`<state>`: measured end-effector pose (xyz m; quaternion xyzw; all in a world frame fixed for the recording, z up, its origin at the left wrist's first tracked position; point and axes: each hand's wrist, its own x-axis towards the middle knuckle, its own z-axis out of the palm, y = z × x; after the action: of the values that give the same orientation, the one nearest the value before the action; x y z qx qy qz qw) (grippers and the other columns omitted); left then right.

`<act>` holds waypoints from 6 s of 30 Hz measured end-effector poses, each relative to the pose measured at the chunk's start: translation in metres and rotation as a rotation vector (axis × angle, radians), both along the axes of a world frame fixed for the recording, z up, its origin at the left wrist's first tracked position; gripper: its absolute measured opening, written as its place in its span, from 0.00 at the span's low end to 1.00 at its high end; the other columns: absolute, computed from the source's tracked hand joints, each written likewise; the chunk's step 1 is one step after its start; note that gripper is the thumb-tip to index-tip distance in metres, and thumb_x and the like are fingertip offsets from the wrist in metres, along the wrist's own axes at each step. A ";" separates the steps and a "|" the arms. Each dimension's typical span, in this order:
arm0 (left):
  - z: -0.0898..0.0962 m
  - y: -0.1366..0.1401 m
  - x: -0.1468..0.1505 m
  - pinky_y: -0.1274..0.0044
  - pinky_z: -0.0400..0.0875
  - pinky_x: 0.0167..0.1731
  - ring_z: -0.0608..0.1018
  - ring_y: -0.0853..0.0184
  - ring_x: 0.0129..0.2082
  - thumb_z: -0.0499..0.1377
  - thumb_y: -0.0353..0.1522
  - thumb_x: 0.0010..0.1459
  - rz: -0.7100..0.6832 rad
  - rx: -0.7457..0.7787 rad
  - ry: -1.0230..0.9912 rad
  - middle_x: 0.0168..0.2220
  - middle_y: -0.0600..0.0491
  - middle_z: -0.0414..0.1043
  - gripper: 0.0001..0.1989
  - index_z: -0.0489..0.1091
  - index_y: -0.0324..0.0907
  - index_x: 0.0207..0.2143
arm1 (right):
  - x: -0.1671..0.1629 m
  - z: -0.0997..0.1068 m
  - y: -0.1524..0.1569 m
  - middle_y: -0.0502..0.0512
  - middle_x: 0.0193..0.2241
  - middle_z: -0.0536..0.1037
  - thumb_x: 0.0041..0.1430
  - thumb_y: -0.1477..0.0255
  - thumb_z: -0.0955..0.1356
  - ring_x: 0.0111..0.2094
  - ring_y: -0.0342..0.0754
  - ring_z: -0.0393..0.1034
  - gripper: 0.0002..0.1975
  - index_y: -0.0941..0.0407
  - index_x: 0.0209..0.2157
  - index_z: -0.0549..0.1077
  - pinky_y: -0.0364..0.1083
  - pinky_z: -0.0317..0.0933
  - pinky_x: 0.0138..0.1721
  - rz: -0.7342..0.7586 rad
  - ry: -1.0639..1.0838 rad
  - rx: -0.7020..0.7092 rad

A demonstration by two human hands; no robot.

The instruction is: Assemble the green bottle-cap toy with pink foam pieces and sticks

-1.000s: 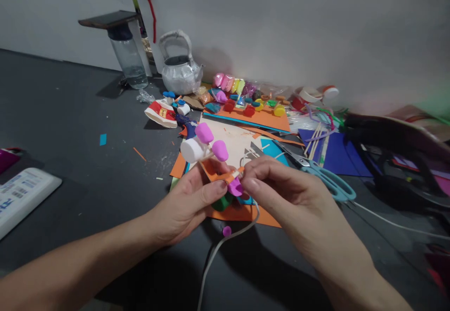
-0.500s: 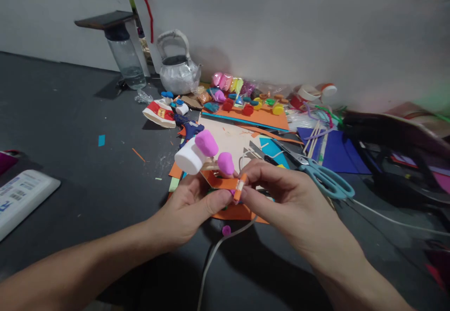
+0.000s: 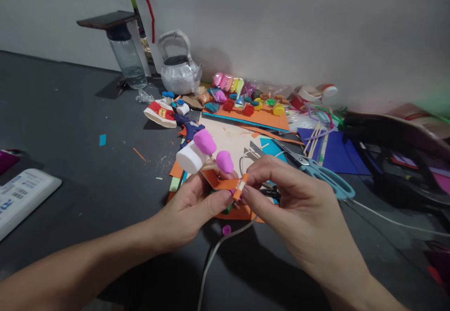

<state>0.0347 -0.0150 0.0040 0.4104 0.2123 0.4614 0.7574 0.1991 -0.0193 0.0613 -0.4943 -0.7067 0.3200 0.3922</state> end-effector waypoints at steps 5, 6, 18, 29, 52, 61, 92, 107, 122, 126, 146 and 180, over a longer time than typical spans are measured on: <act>-0.003 -0.001 -0.001 0.72 0.70 0.50 0.76 0.63 0.46 0.64 0.37 0.59 0.041 -0.078 0.018 0.44 0.51 0.75 0.11 0.73 0.43 0.43 | 0.002 0.003 0.000 0.47 0.28 0.75 0.60 0.72 0.70 0.32 0.42 0.68 0.06 0.53 0.28 0.75 0.42 0.61 0.35 0.011 0.017 -0.057; -0.003 -0.001 -0.001 0.73 0.70 0.49 0.76 0.64 0.46 0.65 0.37 0.58 0.053 -0.097 0.010 0.44 0.51 0.75 0.11 0.73 0.43 0.42 | 0.002 0.004 0.000 0.47 0.29 0.76 0.61 0.70 0.70 0.32 0.42 0.68 0.06 0.53 0.28 0.75 0.42 0.61 0.35 0.016 0.019 -0.078; -0.007 -0.002 0.002 0.75 0.69 0.51 0.77 0.65 0.48 0.61 0.35 0.63 0.033 0.047 0.026 0.46 0.51 0.76 0.10 0.72 0.45 0.46 | 0.006 0.004 0.004 0.44 0.26 0.73 0.59 0.71 0.70 0.29 0.38 0.65 0.05 0.53 0.29 0.77 0.37 0.59 0.31 0.073 0.098 -0.291; 0.002 -0.001 0.000 0.75 0.72 0.48 0.78 0.65 0.42 0.62 0.35 0.62 0.052 0.069 0.076 0.41 0.51 0.77 0.09 0.78 0.44 0.43 | 0.006 -0.001 0.003 0.45 0.31 0.74 0.59 0.70 0.71 0.32 0.39 0.67 0.03 0.52 0.31 0.77 0.37 0.62 0.34 0.086 0.179 -0.322; 0.007 0.006 0.000 0.79 0.77 0.32 0.80 0.68 0.30 0.62 0.44 0.59 -0.159 -0.268 -0.179 0.30 0.50 0.78 0.18 0.77 0.37 0.37 | 0.018 0.003 0.002 0.52 0.40 0.77 0.60 0.69 0.71 0.43 0.48 0.72 0.09 0.50 0.43 0.75 0.45 0.67 0.41 0.014 -0.110 0.244; 0.008 0.001 0.003 0.78 0.76 0.41 0.79 0.71 0.37 0.65 0.40 0.58 -0.109 -0.371 -0.205 0.39 0.52 0.78 0.16 0.76 0.41 0.44 | 0.013 -0.001 0.005 0.60 0.48 0.73 0.57 0.77 0.71 0.48 0.51 0.70 0.08 0.55 0.39 0.73 0.53 0.64 0.48 0.123 -0.435 0.670; 0.023 0.016 -0.004 0.75 0.81 0.32 0.84 0.64 0.31 0.55 0.32 0.66 0.140 -0.567 -0.190 0.31 0.50 0.78 0.10 0.74 0.37 0.36 | 0.061 -0.031 0.017 0.56 0.33 0.79 0.66 0.71 0.64 0.35 0.49 0.74 0.08 0.56 0.35 0.74 0.47 0.65 0.35 0.064 -0.725 0.419; 0.021 0.012 -0.002 0.70 0.82 0.41 0.84 0.59 0.38 0.55 0.26 0.65 0.055 -0.625 -0.237 0.36 0.47 0.81 0.10 0.78 0.35 0.36 | 0.140 -0.051 0.019 0.57 0.30 0.79 0.64 0.65 0.64 0.33 0.52 0.73 0.12 0.54 0.33 0.77 0.48 0.61 0.33 -0.302 -1.078 0.211; 0.024 0.009 -0.001 0.72 0.79 0.46 0.83 0.59 0.45 0.52 0.32 0.68 -0.054 -0.644 -0.306 0.43 0.40 0.81 0.14 0.76 0.33 0.41 | 0.112 -0.046 -0.009 0.53 0.34 0.79 0.64 0.71 0.64 0.30 0.51 0.75 0.12 0.49 0.48 0.72 0.48 0.65 0.32 -0.278 -0.520 0.401; 0.021 0.007 0.000 0.73 0.79 0.47 0.82 0.60 0.48 0.51 0.31 0.69 -0.040 -0.594 -0.254 0.46 0.41 0.80 0.15 0.76 0.32 0.44 | 0.101 -0.044 -0.021 0.56 0.39 0.80 0.62 0.74 0.64 0.36 0.52 0.77 0.16 0.51 0.52 0.70 0.47 0.66 0.34 -0.047 -0.594 0.559; 0.022 0.005 0.000 0.73 0.70 0.56 0.76 0.62 0.57 0.48 0.31 0.67 -0.117 -0.716 -0.306 0.58 0.43 0.73 0.20 0.75 0.28 0.50 | 0.098 -0.060 -0.018 0.60 0.42 0.76 0.64 0.77 0.65 0.39 0.49 0.73 0.19 0.60 0.56 0.68 0.45 0.62 0.36 0.035 -0.780 0.646; 0.032 0.004 0.002 0.68 0.63 0.62 0.79 0.59 0.51 0.44 0.32 0.67 -0.163 -0.801 -0.457 0.48 0.39 0.79 0.25 0.75 0.21 0.45 | 0.093 -0.062 -0.020 0.62 0.42 0.77 0.63 0.78 0.66 0.38 0.49 0.74 0.18 0.61 0.54 0.69 0.44 0.65 0.37 0.031 -0.729 0.688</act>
<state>0.0363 -0.0110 0.0358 -0.0113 0.1686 0.3606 0.9173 0.2922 -0.0393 -0.0006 -0.4054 -0.8696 -0.1193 0.2554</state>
